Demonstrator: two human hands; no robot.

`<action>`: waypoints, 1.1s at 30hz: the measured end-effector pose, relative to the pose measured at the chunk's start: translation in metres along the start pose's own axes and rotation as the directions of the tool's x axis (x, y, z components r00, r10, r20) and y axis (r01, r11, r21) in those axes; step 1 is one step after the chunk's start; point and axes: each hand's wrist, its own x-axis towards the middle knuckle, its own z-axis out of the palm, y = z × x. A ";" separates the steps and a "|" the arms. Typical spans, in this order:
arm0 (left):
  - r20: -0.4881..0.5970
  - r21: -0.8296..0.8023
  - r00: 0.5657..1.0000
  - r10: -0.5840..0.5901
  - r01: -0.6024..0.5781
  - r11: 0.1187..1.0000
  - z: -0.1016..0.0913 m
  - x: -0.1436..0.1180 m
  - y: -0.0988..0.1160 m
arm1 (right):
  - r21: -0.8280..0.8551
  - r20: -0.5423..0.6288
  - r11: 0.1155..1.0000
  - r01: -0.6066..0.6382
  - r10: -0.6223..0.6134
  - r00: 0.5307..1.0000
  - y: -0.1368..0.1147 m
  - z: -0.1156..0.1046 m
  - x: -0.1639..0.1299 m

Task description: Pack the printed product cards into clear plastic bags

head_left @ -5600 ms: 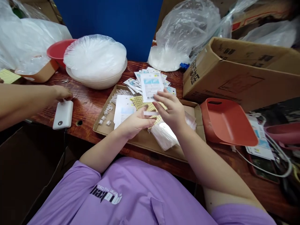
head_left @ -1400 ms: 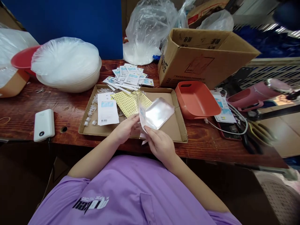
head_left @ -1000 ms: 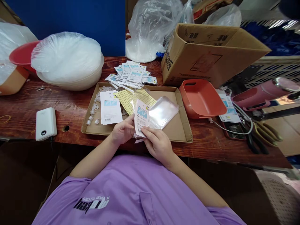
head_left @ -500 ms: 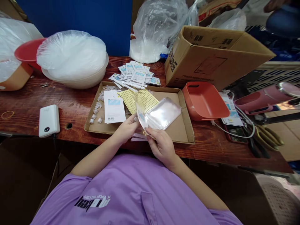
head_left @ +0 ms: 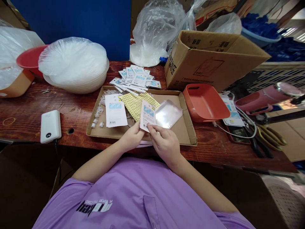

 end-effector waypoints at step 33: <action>0.025 -0.300 1.000 -0.011 0.018 0.954 -0.022 -0.020 0.001 | 0.448 -0.015 0.854 -0.264 0.302 0.953 0.010 0.047 0.055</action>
